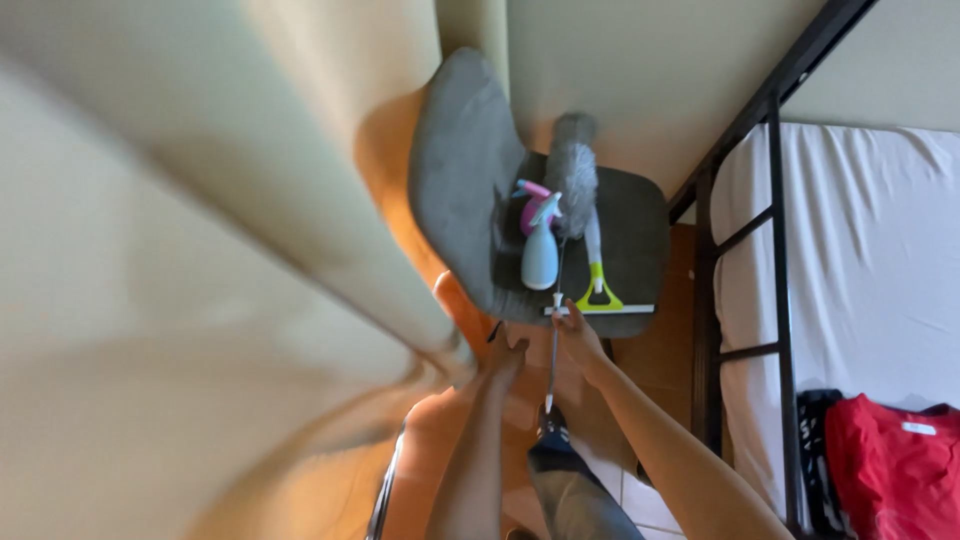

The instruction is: The person picks up a dustpan and places it on the floor, then picks up a neck pillow and places it on the bed. They fold a red t-shirt on the bed and place it on a stack. The person then sweeps the floor with a broom and dustpan, collecting debris. Finally, they pick up cleaning supplies from a chair.

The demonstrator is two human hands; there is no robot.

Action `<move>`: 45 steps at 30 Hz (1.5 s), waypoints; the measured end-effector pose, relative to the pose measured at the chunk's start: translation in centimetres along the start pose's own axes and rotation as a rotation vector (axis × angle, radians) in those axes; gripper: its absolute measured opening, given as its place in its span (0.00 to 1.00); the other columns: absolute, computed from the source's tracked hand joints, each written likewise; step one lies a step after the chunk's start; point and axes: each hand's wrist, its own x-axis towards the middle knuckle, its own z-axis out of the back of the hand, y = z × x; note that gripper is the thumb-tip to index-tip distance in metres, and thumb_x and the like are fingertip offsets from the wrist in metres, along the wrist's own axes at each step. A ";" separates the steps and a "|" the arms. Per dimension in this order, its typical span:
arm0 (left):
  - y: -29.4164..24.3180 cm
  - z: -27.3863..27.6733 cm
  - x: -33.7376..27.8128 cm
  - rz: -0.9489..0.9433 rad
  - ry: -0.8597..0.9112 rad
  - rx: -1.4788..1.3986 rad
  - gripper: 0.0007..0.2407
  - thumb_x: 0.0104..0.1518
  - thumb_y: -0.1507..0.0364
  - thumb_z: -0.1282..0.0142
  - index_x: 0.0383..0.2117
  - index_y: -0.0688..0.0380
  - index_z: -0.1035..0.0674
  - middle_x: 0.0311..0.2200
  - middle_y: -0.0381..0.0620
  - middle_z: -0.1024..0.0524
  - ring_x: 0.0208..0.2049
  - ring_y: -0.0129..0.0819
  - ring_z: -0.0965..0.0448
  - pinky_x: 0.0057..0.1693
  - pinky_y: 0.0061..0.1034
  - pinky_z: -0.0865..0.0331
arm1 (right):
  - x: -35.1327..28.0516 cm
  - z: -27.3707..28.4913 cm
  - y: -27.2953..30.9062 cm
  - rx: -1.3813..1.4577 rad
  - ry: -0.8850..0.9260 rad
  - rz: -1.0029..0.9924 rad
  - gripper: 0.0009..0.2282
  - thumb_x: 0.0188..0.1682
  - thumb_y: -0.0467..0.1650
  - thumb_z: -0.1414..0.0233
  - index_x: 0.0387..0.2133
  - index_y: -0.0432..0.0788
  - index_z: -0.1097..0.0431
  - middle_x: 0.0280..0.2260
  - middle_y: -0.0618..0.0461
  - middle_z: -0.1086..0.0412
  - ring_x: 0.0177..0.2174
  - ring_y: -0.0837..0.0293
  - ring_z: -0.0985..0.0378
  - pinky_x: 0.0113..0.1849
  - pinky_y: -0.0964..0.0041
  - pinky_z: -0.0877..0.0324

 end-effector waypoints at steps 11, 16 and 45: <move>-6.8 -2.7 19.7 0.127 -0.078 0.043 0.36 0.54 0.60 0.39 0.70 0.51 0.42 0.65 0.58 0.36 0.65 0.48 0.35 0.65 0.37 0.39 | 18.0 4.7 4.9 -0.351 -0.100 0.109 0.46 0.44 0.49 0.43 0.73 0.50 0.62 0.65 0.35 0.45 0.63 0.40 0.38 0.58 0.51 0.36; -8.9 -3.3 23.5 0.004 -0.114 -0.045 0.36 0.53 0.60 0.35 0.68 0.55 0.40 0.63 0.59 0.34 0.63 0.48 0.33 0.64 0.37 0.38 | 25.1 4.1 3.2 -0.395 -0.165 0.371 0.48 0.38 0.45 0.35 0.68 0.42 0.58 0.66 0.33 0.47 0.63 0.38 0.40 0.58 0.51 0.38; -12.3 -6.3 29.7 -0.093 -0.327 0.253 0.55 0.35 0.58 0.23 0.69 0.66 0.51 0.67 0.66 0.48 0.66 0.63 0.47 0.69 0.49 0.52 | 16.7 9.4 7.5 -0.108 -0.215 0.375 0.29 0.41 0.35 0.35 0.55 0.41 0.39 0.44 0.46 0.28 0.38 0.57 0.18 0.35 0.60 0.18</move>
